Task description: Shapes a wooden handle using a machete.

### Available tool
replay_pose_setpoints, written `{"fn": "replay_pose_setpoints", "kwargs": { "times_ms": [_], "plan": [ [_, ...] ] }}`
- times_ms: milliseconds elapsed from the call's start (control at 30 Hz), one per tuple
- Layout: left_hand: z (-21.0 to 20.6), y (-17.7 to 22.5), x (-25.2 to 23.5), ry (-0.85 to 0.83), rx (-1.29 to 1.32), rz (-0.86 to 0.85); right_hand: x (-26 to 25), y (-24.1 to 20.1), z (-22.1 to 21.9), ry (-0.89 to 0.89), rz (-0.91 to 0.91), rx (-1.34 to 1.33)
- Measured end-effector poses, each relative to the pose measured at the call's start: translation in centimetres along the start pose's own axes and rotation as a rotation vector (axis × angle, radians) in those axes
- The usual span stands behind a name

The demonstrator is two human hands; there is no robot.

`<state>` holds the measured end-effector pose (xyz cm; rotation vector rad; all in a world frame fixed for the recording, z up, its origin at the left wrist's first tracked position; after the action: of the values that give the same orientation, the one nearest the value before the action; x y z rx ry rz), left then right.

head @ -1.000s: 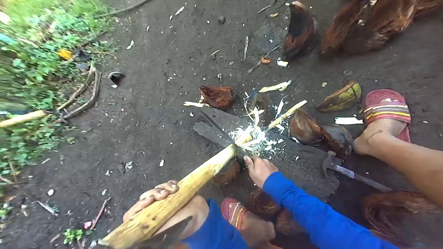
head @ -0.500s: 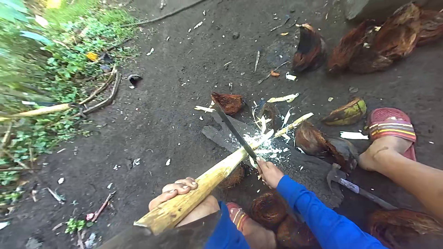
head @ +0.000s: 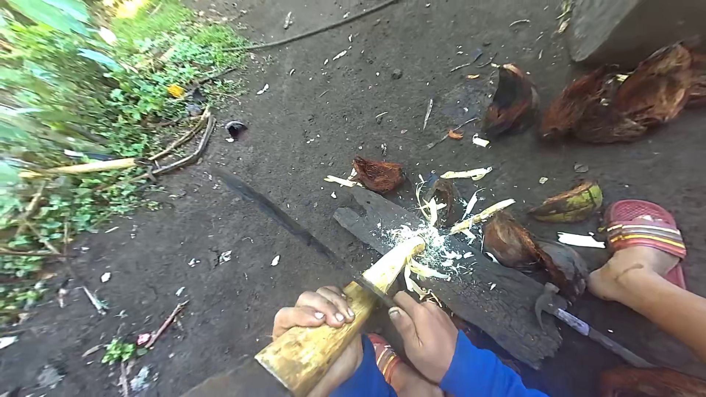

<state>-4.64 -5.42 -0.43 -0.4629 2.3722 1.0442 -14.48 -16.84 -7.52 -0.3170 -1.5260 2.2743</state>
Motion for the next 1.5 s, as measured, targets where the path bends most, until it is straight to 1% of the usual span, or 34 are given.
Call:
{"fn": "replay_pose_setpoints", "kwargs": {
  "times_ms": [100, 200, 267, 333, 400, 467, 533, 600, 633, 767, 833, 900, 967, 1033, 1100, 1167, 1233, 1300, 1367, 1400, 1500],
  "plan": [
    [0.1, 0.0, 0.2, 0.0, -0.001, -0.005, -0.7, 2.1, -0.6, -0.034, -0.086, -0.004],
    [0.3, 0.1, 0.1, 0.013, -0.004, -0.011, -0.7, 1.9, -0.7, -0.07, -0.133, 0.02],
    [0.1, -0.1, 0.0, 0.002, -0.003, -0.021, -1.0, 1.4, 0.1, -0.088, -0.131, 0.042],
    [-0.1, -0.2, 0.2, -0.011, 0.007, -0.015, -0.9, 0.6, 1.2, 0.008, -0.049, -0.005],
    [-0.4, -0.3, 0.2, -0.025, 0.011, -0.012, -0.6, -0.3, 2.0, 0.183, 0.096, -0.1],
    [-0.6, -0.6, 0.0, -0.034, 0.028, -0.004, -0.7, -0.6, 2.5, 0.256, 0.174, -0.153],
    [-0.8, -0.9, -0.1, -0.033, 0.036, -0.005, -1.1, 0.9, 1.8, 0.225, 0.15, -0.096],
    [-0.9, -1.1, 0.0, -0.025, 0.042, -0.004, -1.6, 3.1, 0.5, 0.082, 0.007, 0.0],
    [-0.9, -1.2, 0.0, -0.019, 0.042, -0.008, -1.9, 3.6, 0.2, 0.034, -0.036, 0.026],
    [-1.0, -1.0, 0.2, -0.014, 0.023, -0.019, -1.6, 2.9, 0.6, -0.045, -0.133, 0.082],
    [-1.3, -1.1, 0.3, -0.019, 0.02, -0.021, -1.0, 1.9, 1.1, -0.011, -0.105, 0.107],
    [-1.6, -1.0, 0.4, -0.02, 0.009, -0.013, -0.2, 1.1, 1.0, 0.094, 0.005, 0.092],
    [-1.8, -0.9, 0.4, -0.007, -0.017, -0.007, -0.1, 1.6, 0.6, 0.149, 0.062, 0.112],
    [-1.5, -0.7, 0.2, -0.001, -0.019, -0.005, -0.8, 3.3, 0.1, 0.046, -0.045, 0.101],
    [-1.0, -0.8, -0.2, 0.006, -0.017, -0.008, -1.6, 3.9, -0.1, -0.028, -0.122, 0.076],
    [-0.6, -0.7, -0.4, 0.011, -0.01, -0.001, -1.5, 3.1, 0.3, -0.105, -0.172, 0.123],
    [-0.6, -0.5, -0.3, 0.011, -0.023, -0.007, -1.1, 2.0, 0.7, -0.125, -0.172, 0.159],
    [-1.1, -0.4, 0.1, 0.001, -0.033, -0.001, -0.2, 0.6, 0.9, -0.043, -0.083, 0.137],
    [-1.5, -0.4, 0.5, -0.005, -0.045, -0.008, 0.6, 0.0, 0.7, 0.132, 0.063, 0.131],
    [-1.6, -0.4, 0.6, -0.012, -0.048, -0.011, 0.4, 0.4, 0.6, 0.155, 0.074, 0.144],
    [-1.3, -0.4, 0.1, -0.026, -0.036, -0.004, -1.3, 3.1, 0.2, -0.047, -0.137, 0.109]
  ]
}}
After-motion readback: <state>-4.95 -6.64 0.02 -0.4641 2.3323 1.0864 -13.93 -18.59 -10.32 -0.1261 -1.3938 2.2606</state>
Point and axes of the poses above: each hand's wrist, its own x-axis away from the middle knuckle, its own z-axis out of the back of the hand, y = z × x, the point moved 3 cm from there along -x, towards the middle knuckle, and after that the axes turned 15 degrees about y, right-handed, at the moved point
